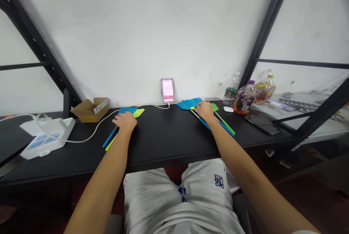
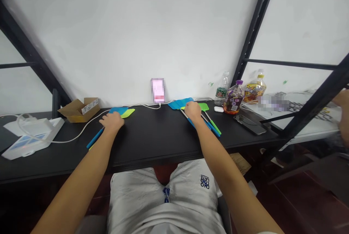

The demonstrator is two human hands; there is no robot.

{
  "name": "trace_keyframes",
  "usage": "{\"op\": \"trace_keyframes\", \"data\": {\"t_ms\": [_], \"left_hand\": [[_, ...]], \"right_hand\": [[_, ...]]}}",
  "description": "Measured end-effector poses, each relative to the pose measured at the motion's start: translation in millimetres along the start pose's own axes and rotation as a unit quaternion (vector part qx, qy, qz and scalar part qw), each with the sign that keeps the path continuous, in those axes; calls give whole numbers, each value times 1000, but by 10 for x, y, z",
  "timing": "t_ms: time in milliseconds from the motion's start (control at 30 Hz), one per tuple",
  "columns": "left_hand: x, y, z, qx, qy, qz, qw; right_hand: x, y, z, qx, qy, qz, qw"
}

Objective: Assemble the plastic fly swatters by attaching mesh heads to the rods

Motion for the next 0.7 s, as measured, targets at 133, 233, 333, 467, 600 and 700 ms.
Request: {"op": "trace_keyframes", "data": {"t_ms": [133,233,333,467,600,700], "left_hand": [[-102,-20,81,-52,3,8,999],[-81,-13,80,-76,13,4,997],[-36,25,65,-102,38,13,994],[61,94,25,-168,124,21,978],[200,100,-99,-230,214,18,949],[306,74,-238,-260,274,2,926]], "right_hand": [[-71,41,-20,-3,-14,-6,1000],[-102,62,-21,9,-31,-9,999],[-122,95,-12,7,-48,-6,999],[-147,138,-5,-1,-59,3,998],[-178,157,-7,1,-75,19,997],[-204,160,-13,-2,-89,34,995]]}}
Point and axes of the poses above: each hand's wrist, its own z-axis towards the middle knuckle, its own y-axis out of the palm, x = y × z, the point moved 3 cm from there along z, towards the middle knuckle, and after that the axes turned 13 degrees about -z, right-handed, at the moved point
